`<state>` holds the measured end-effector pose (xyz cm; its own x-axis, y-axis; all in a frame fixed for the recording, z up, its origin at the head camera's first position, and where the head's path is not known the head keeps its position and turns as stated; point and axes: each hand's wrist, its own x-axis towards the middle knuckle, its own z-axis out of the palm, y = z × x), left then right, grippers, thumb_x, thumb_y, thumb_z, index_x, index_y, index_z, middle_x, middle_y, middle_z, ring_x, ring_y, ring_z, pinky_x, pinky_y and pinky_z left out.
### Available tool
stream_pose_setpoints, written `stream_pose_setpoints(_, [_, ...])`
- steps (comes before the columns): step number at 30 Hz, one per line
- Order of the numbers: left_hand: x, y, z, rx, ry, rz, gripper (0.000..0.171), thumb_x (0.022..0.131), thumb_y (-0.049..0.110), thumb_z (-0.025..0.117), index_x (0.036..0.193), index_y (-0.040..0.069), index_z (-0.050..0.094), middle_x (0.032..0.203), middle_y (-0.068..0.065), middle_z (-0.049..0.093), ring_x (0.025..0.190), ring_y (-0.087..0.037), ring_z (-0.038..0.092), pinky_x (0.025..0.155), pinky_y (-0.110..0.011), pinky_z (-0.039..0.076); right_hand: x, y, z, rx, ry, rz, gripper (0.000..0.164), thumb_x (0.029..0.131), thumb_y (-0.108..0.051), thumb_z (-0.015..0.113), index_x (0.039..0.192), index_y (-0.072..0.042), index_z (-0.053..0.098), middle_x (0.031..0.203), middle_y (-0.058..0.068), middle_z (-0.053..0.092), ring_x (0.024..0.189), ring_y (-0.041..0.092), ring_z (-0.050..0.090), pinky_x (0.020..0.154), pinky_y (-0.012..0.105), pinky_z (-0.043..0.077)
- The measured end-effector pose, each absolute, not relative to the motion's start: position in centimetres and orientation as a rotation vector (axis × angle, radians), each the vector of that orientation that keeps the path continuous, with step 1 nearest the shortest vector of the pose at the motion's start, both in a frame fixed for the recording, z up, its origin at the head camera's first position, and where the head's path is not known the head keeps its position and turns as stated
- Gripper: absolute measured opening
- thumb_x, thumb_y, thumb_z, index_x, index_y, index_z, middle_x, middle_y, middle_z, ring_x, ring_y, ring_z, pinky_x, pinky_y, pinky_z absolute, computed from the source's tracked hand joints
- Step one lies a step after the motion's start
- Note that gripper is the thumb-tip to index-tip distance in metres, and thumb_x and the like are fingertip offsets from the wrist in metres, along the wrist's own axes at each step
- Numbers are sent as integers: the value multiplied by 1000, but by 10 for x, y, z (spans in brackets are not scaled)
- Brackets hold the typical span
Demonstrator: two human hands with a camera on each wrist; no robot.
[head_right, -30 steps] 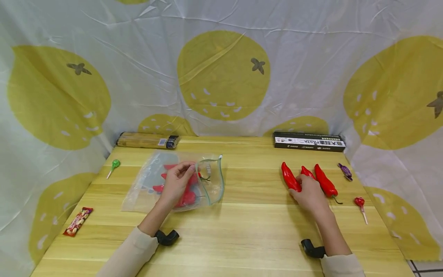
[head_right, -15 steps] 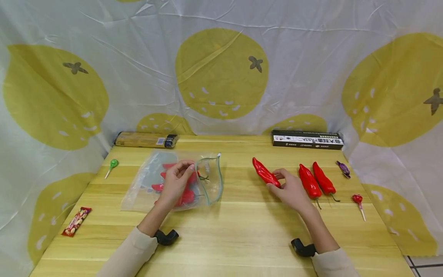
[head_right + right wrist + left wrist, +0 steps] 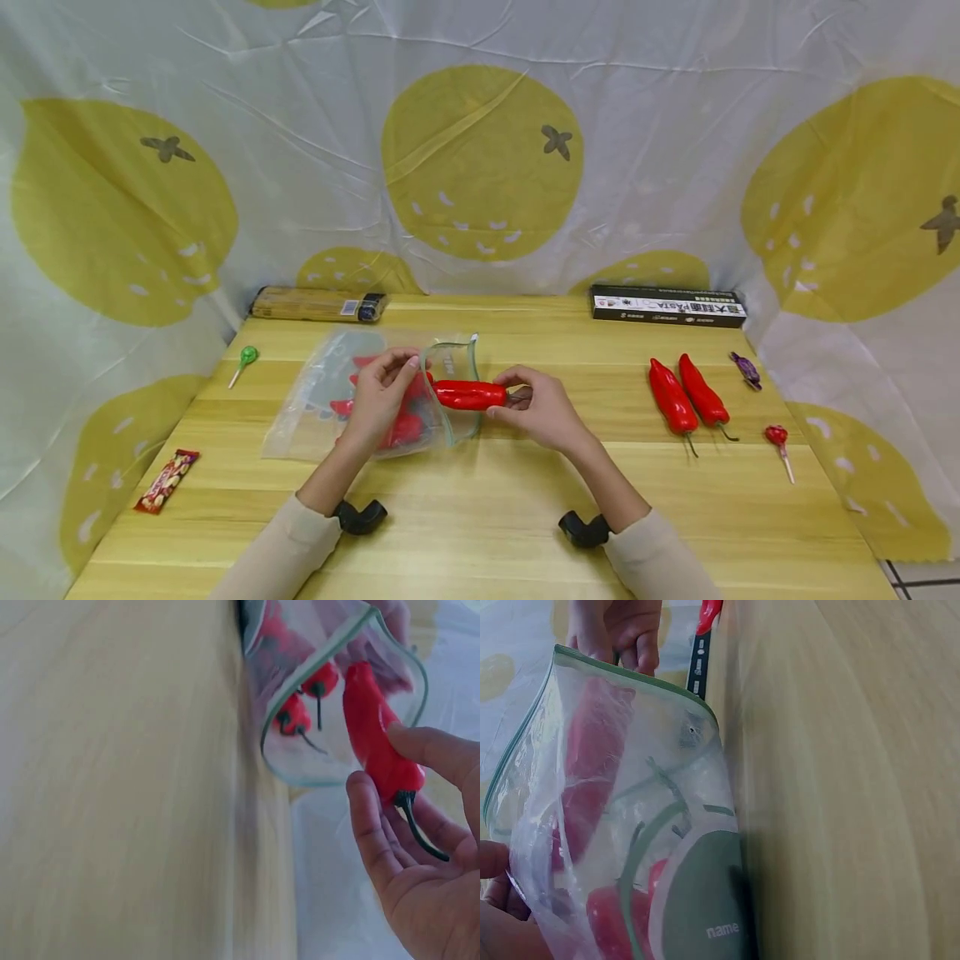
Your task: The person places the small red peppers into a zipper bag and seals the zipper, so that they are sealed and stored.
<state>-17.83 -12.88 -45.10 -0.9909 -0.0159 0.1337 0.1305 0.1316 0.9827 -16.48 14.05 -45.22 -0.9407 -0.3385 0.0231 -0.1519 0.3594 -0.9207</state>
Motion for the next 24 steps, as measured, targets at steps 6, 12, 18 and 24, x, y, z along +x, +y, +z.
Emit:
stream_pose_setpoints(6, [-175,-129,-446,-114,-2314,-1838,26,92,41,65,105,18,70,103,-2,70,98,-15,66,85,-23,54,-170,112,-451,-465,2347,-1685,43,79,-20,82,118,-14,65,119,9,64,89,20,69,79,28,58])
stream_pose_setpoints(12, [-173,-129,-443,-71,-2309,-1796,24,92,42,64,104,21,70,101,2,71,97,-14,67,86,-27,55,-175,90,-461,-395,2276,-1766,43,79,-13,81,118,-8,62,117,11,63,90,22,68,78,27,58])
stream_pose_setpoints(18, [-173,-126,-443,-67,-2245,-1853,28,92,39,65,106,16,69,104,-3,70,100,-15,65,90,-26,53,-179,74,-468,-340,2203,-1817,50,81,-3,76,126,-2,55,120,17,60,95,27,67,81,29,57])
stream_pose_setpoints(24, [-174,-122,-455,-46,-2156,-1975,27,94,32,64,109,10,67,107,-9,69,100,-16,64,88,-19,52,-173,69,-453,-344,2148,-1806,55,85,2,70,135,1,47,126,21,58,103,32,64,86,30,56])
